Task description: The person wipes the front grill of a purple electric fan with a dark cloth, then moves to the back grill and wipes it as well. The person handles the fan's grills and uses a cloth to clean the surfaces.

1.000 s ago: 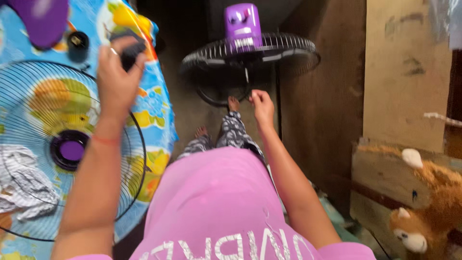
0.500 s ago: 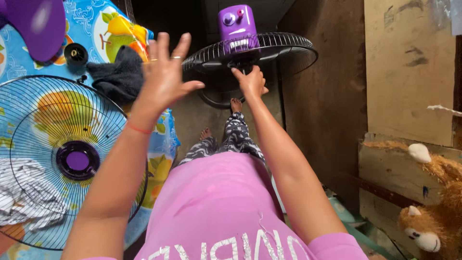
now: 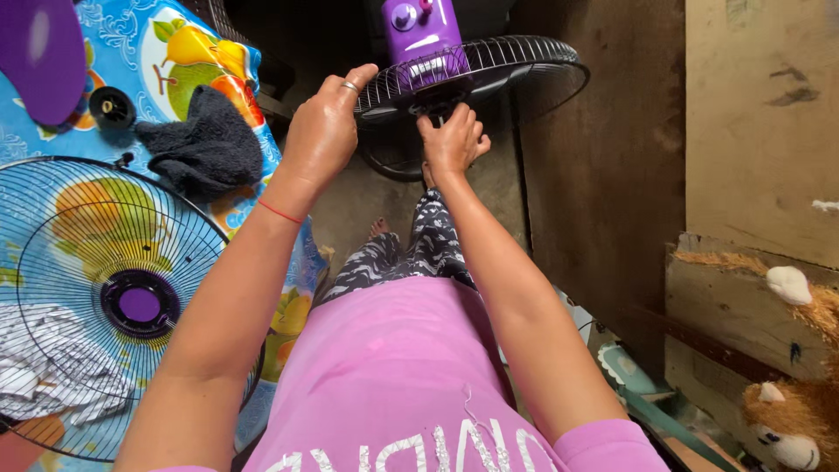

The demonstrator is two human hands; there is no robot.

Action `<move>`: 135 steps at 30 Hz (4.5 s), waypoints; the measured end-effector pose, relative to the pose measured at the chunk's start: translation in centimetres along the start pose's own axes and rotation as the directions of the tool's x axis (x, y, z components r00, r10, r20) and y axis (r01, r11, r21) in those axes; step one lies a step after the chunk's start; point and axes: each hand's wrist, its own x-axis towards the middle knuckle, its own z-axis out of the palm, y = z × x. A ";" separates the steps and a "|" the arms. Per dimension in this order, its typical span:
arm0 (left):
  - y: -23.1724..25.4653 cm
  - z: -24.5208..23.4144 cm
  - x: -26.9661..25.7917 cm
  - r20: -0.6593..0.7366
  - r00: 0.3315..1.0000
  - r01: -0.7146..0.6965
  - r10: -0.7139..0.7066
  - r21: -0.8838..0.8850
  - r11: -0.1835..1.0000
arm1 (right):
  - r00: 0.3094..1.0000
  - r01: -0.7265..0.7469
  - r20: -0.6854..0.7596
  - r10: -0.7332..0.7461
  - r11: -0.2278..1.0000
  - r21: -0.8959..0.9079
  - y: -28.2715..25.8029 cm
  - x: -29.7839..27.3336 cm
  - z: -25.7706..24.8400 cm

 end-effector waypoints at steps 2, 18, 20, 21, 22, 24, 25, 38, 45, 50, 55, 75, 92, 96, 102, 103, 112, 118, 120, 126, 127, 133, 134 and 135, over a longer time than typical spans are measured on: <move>0.3 -0.2 0.1 0.004 1.000 -0.010 0.010 0.010 1.000 | 0.998 0.022 -0.055 -0.023 1.000 -0.013 0.0 -0.2 0.7; 1.2 -0.7 0.0 -0.002 0.999 -0.043 0.043 0.022 0.999 | 0.976 0.066 -0.213 -0.041 0.992 0.111 1.1 -0.9 3.9; 1.2 -0.6 0.1 -0.008 0.999 -0.048 0.048 0.019 0.999 | 0.978 0.062 -0.204 -0.038 0.992 0.114 1.1 -0.8 3.7; 1.2 -0.6 0.2 -0.009 0.999 -0.046 0.046 0.019 0.999 | 0.980 0.056 -0.196 -0.031 0.991 0.122 1.0 -0.7 3.5; 1.2 -0.6 0.2 -0.010 0.999 -0.042 0.043 0.019 0.999 | 0.982 0.050 -0.187 -0.025 0.990 0.129 1.0 -0.6 3.4; 1.2 -0.4 0.1 -0.008 0.999 -0.038 0.038 0.019 0.999 | 0.988 0.030 -0.157 -0.007 0.989 0.141 1.1 -0.5 3.0; 1.2 -0.4 0.0 -0.006 0.999 -0.036 0.036 0.018 0.999 | 0.991 0.016 -0.135 0.004 0.989 0.146 1.2 -0.5 2.9; 0.9 -0.4 -0.1 0.001 1.000 -0.026 0.026 0.004 1.000 | 0.851 -0.501 0.524 -0.038 0.238 0.832 4.0 1.8 3.4; 0.5 -0.1 -0.1 -0.001 0.999 -0.044 0.044 0.024 0.999 | 0.694 -0.712 0.712 -0.111 0.041 0.701 6.4 4.9 3.7; 0.3 0.0 -0.2 -0.010 0.999 -0.042 0.042 0.040 0.998 | 0.582 -0.806 0.811 0.057 0.172 0.566 6.1 5.5 4.6; 0.4 -0.2 -0.1 -0.018 0.998 -0.053 0.054 0.035 0.998 | 0.544 -0.839 0.838 -0.040 0.007 0.544 6.0 5.1 4.9; 1.0 0.1 -0.3 -0.023 0.999 -0.038 0.040 0.074 0.997 | 0.940 -0.340 0.296 0.168 0.439 0.832 2.7 1.0 1.9; 0.2 0.0 -0.2 -0.040 0.998 -0.053 0.055 0.065 0.997 | 0.943 -0.334 0.313 0.115 0.318 0.887 4.7 3.1 5.5; 0.2 0.0 -0.1 -0.047 0.997 -0.054 0.057 0.063 0.997 | 0.843 -0.535 0.535 0.063 0.218 0.816 4.9 3.3 4.9; 0.2 -0.2 -0.1 -0.034 0.998 -0.045 0.047 0.061 0.997 | 0.577 -0.813 0.812 0.084 0.150 0.562 3.7 3.8 2.8; 0.3 -0.2 0.0 -0.033 0.999 -0.042 0.044 0.059 0.997 | 0.558 -0.820 0.827 0.067 0.197 0.537 3.6 3.9 2.5; 0.3 -0.2 -0.1 -0.042 0.998 -0.043 0.046 0.058 0.997 | 0.994 -0.106 0.083 0.069 0.764 0.637 3.7 1.3 3.5; 0.3 0.0 0.0 -0.043 0.998 -0.044 0.047 0.068 0.997 | 0.949 -0.309 0.283 0.138 0.575 0.758 3.9 2.2 5.3; 0.2 0.1 -0.1 -0.045 0.998 -0.046 0.049 0.069 0.997 | 0.865 -0.489 0.484 0.130 0.433 0.758 3.9 2.3 5.2; 0.2 0.0 -0.1 -0.036 0.999 -0.035 0.037 0.066 0.997 | 0.585 -0.787 0.811 0.003 0.244 0.566 3.2 2.5 2.0; 0.3 -0.1 -0.1 -0.034 0.999 -0.034 0.036 0.069 0.997 | 0.585 -0.790 0.811 0.009 0.232 0.567 2.9 2.4 1.4; 0.6 -0.2 -0.2 -0.037 0.999 -0.035 0.038 0.074 0.997 | 0.973 -0.189 0.194 0.122 0.906 0.379 0.1 0.4 -0.6; 0.6 -0.2 -0.1 -0.038 0.998 -0.037 0.040 0.076 0.996 | 0.994 -0.095 0.070 0.081 0.968 0.233 -0.3 0.0 -0.8; 0.7 -0.3 0.0 -0.040 0.998 -0.035 0.038 0.071 0.997 | 1.000 0.005 0.007 -0.007 0.977 0.214 -0.5 -0.3 -0.9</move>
